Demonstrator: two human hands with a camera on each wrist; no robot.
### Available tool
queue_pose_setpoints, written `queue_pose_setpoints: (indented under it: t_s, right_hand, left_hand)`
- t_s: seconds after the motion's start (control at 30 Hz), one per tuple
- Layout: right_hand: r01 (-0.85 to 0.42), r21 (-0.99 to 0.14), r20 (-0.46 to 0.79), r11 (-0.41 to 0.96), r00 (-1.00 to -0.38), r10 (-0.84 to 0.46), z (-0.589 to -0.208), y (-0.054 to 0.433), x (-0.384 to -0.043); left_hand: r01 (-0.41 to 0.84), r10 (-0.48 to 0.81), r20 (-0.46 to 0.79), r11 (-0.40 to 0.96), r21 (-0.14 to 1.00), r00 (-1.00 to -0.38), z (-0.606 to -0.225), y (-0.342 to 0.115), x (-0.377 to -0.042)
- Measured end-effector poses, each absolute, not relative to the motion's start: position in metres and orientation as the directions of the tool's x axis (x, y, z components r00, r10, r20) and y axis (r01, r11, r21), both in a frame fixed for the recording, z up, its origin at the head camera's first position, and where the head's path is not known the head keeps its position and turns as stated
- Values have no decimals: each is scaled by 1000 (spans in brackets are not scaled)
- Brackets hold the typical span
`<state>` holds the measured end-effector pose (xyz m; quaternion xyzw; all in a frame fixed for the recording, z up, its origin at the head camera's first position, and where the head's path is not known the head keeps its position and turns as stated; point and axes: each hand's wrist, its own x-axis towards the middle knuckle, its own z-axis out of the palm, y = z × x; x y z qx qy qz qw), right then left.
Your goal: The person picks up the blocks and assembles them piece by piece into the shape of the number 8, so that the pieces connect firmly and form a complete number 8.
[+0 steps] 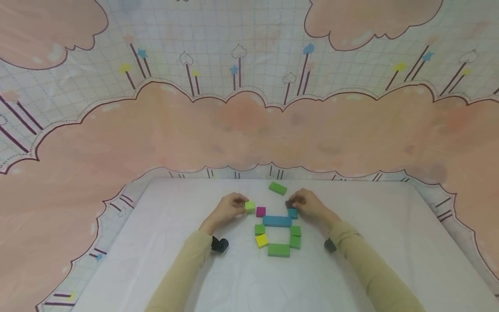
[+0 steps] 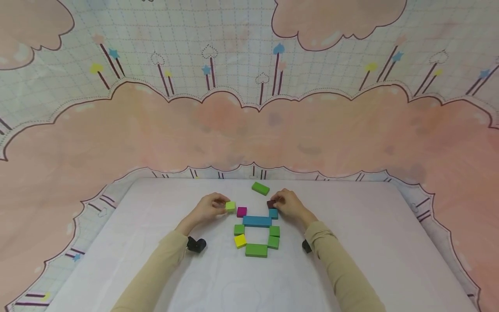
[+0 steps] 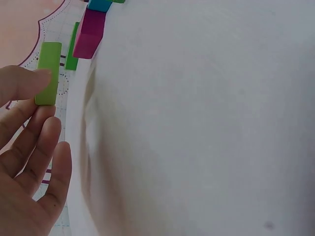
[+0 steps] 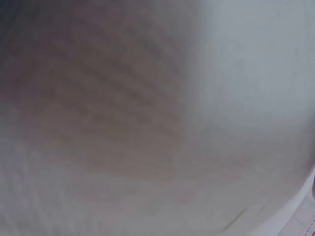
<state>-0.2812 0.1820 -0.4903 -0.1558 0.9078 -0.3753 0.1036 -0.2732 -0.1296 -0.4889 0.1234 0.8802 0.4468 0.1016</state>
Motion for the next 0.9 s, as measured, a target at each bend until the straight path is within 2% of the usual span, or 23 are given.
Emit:
queue_pose_setpoints:
  t_s: [0.9]
  right_hand:
    - [-212,-715,-60,666,-931,-360,-491,184,-281]
  left_hand:
    - [191,386,-53,566,802,-921,-486,-107,-294]
